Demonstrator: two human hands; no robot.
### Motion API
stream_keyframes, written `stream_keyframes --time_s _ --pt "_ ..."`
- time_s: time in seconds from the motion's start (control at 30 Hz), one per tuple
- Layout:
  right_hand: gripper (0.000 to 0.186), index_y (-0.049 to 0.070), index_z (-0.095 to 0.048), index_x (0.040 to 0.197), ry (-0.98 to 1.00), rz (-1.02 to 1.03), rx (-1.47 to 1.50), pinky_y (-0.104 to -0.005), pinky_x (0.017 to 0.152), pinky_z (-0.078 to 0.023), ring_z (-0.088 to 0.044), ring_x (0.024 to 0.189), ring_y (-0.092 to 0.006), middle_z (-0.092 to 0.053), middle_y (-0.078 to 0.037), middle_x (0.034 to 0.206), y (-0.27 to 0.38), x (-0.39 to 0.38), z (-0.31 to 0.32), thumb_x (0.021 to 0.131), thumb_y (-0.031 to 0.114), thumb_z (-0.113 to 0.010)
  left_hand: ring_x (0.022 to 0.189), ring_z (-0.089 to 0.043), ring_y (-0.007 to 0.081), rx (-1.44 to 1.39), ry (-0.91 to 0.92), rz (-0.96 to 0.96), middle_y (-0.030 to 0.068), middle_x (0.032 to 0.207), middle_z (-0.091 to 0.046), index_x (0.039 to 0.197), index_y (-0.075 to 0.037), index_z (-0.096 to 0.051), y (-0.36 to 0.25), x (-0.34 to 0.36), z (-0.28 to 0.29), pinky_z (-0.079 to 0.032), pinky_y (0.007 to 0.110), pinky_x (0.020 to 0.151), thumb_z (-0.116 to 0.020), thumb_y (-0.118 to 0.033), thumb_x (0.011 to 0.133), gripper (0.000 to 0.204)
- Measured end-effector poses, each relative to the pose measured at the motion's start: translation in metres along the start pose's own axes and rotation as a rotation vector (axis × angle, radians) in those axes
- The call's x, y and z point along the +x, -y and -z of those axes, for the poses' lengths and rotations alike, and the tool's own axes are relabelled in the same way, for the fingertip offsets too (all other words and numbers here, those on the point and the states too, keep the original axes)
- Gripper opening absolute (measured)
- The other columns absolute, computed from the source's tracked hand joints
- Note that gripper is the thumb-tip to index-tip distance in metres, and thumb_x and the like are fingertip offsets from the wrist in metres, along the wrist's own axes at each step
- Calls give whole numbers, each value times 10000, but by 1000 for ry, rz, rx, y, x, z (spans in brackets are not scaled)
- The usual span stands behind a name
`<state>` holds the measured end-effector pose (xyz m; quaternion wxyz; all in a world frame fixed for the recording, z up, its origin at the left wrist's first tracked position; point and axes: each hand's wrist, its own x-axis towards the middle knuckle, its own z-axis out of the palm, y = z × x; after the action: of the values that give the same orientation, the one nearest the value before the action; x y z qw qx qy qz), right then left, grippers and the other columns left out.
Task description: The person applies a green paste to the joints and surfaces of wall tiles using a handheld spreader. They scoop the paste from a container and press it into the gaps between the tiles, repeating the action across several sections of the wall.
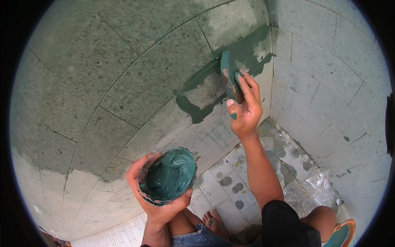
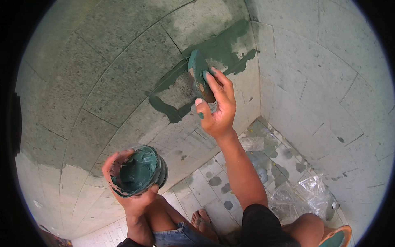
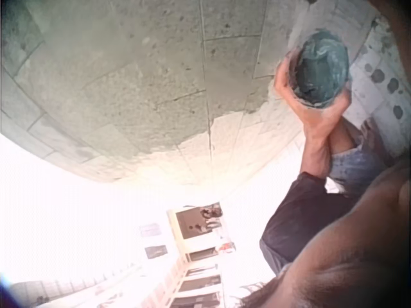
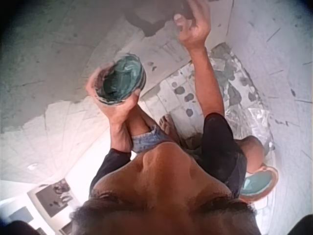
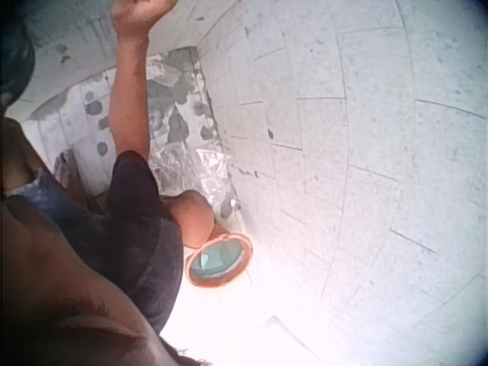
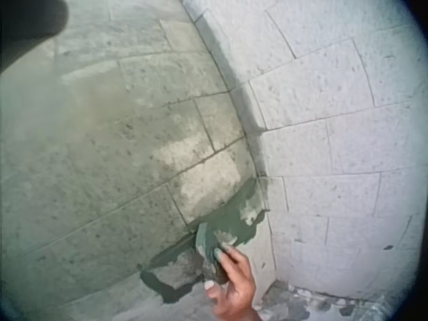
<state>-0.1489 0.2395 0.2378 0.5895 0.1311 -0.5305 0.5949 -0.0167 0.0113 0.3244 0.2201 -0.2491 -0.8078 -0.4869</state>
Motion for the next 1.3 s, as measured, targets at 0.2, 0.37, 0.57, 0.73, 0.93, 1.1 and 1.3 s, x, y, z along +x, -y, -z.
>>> stream_keyframes --time_s 0.2,0.37,0.57,0.73,0.93,1.1,1.3 --pt "492 -53 -623 1193 204 69 10 -386 969 -462 -540 1186 -320 -515 -219 1281 4 -12 -3 728 106 -649 1167 -521 281 -31 -9 47 171 1250 -443 1316 -33 -319 0 -1 -2 -452 414 1000 -844 -134 530 950" --pt "476 -39 -649 1161 34 -54 215 -406 1010 -423 -521 1183 -317 -520 -222 1277 14 -9 -2 702 86 -659 1171 -521 283 -10 -1 49 172 1250 -445 1319 -33 -316 -1 -1 -1 -450 413 1002 -845 -130 529 956" --pt "530 -3 -672 1131 174 288 -361 -399 948 -470 -551 1144 -353 -530 -211 1266 -10 2 6 601 -14 -660 1173 -521 282 0 17 47 174 1250 -449 1321 -34 -311 -1 0 -2 -448 413 1006 -846 -126 527 961" --pt "518 5 -672 1128 157 142 -221 -410 945 -467 -536 1146 -330 -520 -184 1266 -7 -6 18 610 16 -652 1149 -529 276 -17 -9 78 175 1223 -485 1320 -34 -325 -4 0 -4 -440 406 995 -851 -189 537 955" --pt "523 -29 -614 1203 2 -24 -27 -392 986 -445 -510 1202 -310 -465 -187 1324 -6 2 13 683 21 -639 1153 -536 275 -7 37 39 183 1251 -463 1319 -38 -310 -3 -1 0 -466 403 986 -844 -109 527 959" --pt "516 -3 -649 1167 115 16 -61 -413 960 -469 -527 1180 -330 -500 -183 1292 6 -11 -7 651 19 -664 1172 -522 273 -14 31 68 183 1254 -462 1321 -39 -308 -5 -2 1 -459 404 992 -842 -101 526 959" --pt "493 22 -694 1096 274 49 14 -405 951 -472 -540 1156 -342 -550 -175 1242 29 -33 -21 605 19 -649 1169 -522 276 -15 -1 21 180 1254 -463 1322 -36 -306 -2 -2 -1 -457 409 997 -837 -108 532 955"
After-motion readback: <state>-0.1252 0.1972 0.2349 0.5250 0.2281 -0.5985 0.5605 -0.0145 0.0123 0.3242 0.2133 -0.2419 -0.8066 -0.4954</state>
